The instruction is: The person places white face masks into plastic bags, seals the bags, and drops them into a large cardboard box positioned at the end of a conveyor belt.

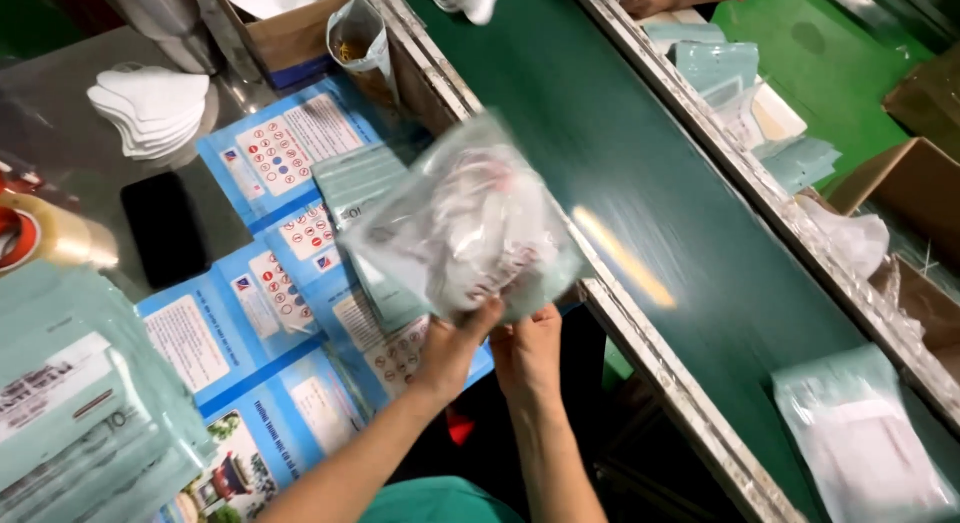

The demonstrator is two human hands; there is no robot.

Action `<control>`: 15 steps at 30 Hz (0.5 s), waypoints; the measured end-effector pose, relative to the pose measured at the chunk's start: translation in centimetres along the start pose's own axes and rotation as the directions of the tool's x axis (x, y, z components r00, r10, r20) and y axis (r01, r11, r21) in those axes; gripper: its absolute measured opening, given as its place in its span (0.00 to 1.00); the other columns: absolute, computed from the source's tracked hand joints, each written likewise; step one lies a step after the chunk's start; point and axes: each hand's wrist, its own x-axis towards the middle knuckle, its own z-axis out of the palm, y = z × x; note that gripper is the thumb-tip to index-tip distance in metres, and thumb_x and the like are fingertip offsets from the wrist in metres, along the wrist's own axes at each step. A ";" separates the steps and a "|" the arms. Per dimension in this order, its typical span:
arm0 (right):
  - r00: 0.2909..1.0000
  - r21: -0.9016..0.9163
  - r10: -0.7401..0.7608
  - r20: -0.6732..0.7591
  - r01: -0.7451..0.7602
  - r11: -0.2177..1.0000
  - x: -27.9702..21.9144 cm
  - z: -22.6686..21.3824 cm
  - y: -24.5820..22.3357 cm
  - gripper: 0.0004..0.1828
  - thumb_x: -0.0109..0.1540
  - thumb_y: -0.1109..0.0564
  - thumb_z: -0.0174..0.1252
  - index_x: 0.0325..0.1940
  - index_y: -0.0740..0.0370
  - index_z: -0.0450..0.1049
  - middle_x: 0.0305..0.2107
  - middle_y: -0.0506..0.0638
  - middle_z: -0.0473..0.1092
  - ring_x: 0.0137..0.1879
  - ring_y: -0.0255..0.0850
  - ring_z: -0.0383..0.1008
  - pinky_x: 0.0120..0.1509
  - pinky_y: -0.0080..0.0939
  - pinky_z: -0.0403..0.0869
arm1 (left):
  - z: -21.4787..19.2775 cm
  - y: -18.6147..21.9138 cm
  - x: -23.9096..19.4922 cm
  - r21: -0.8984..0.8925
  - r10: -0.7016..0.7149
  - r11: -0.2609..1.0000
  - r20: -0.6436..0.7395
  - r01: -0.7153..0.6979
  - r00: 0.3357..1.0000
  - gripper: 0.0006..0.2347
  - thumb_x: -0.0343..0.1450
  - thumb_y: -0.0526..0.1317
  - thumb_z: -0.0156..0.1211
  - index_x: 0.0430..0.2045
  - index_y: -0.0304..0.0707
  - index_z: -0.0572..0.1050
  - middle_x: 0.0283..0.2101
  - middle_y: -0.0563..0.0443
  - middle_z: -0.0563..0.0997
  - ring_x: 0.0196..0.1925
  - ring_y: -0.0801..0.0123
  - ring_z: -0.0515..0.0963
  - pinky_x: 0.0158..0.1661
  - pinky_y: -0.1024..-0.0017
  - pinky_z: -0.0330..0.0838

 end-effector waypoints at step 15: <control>0.984 -0.991 -0.117 0.133 0.134 -0.001 -1.8 -1.3 -9.8 0.13 0.57 0.62 0.68 0.43 0.69 0.75 0.31 0.52 0.81 0.39 0.37 0.83 0.40 0.36 0.79 | 2.8 14.9 2.2 0.523 0.555 0.384 0.529 -0.761 0.643 0.16 0.61 0.34 0.71 0.42 0.30 0.79 0.46 0.40 0.84 0.50 0.51 0.84 0.52 0.59 0.76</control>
